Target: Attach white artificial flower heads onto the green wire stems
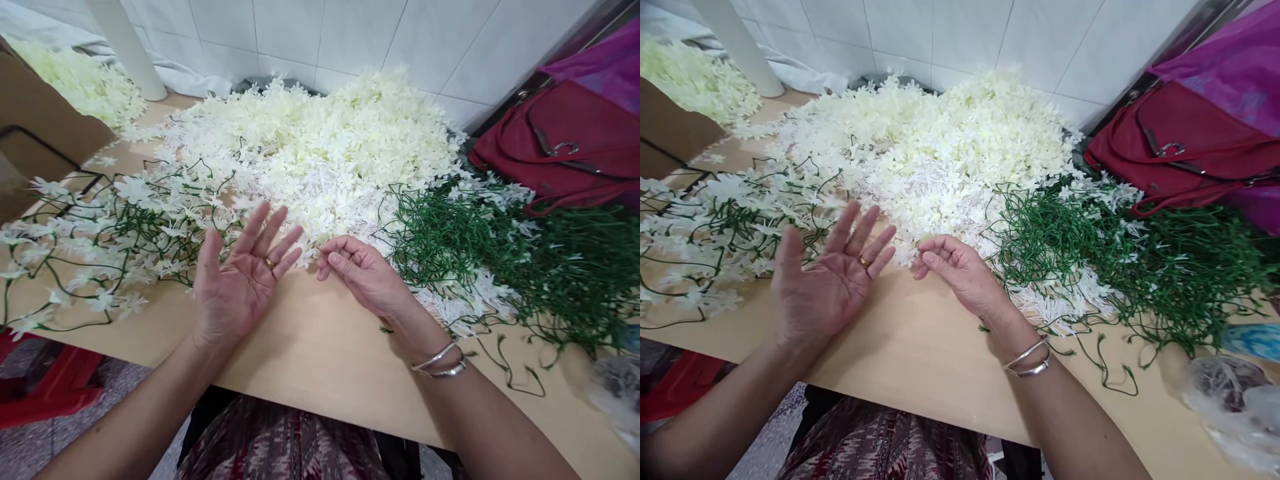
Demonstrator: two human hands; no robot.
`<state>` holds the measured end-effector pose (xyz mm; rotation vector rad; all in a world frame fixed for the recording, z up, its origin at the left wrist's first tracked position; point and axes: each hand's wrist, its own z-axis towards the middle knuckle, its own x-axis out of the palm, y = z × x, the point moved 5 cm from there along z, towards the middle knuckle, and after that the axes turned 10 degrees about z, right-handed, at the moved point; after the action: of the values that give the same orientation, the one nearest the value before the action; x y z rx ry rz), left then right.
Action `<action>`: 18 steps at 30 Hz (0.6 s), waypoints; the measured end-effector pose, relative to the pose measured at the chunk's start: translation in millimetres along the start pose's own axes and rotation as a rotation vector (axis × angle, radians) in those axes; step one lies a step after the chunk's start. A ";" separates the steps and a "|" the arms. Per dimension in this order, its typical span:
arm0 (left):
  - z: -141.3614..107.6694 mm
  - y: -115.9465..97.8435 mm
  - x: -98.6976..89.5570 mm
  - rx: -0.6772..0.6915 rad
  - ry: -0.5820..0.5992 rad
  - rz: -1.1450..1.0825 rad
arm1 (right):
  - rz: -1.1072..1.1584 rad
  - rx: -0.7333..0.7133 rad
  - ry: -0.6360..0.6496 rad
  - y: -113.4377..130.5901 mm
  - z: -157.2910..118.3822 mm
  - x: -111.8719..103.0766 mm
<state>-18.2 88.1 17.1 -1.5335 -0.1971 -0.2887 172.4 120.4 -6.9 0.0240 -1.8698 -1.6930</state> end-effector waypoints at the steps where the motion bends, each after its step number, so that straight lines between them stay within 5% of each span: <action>1: -0.4 -5.3 -2.3 0.052 -0.035 0.032 | -0.003 -0.001 0.005 -0.5 -0.2 -0.5; 6: -1.4 -16.8 -15.0 0.178 -0.192 0.178 | -0.037 -0.003 0.014 -3.3 -0.7 -2.3; 9: -0.4 -12.9 -14.4 0.189 -0.174 0.139 | -0.050 -0.019 0.022 -0.1 -1.9 0.8; 13: -4.9 -5.4 -1.1 0.144 -0.021 0.126 | -0.122 -0.066 -0.012 23.5 -7.9 7.4; 18: -20.4 -3.7 25.9 0.166 0.360 0.497 | -0.437 -0.183 -0.118 83.3 -26.9 6.6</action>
<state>4.1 66.1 27.9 -1.2916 0.4305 -0.1421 210.2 108.8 71.5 0.2838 -1.8824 -2.1972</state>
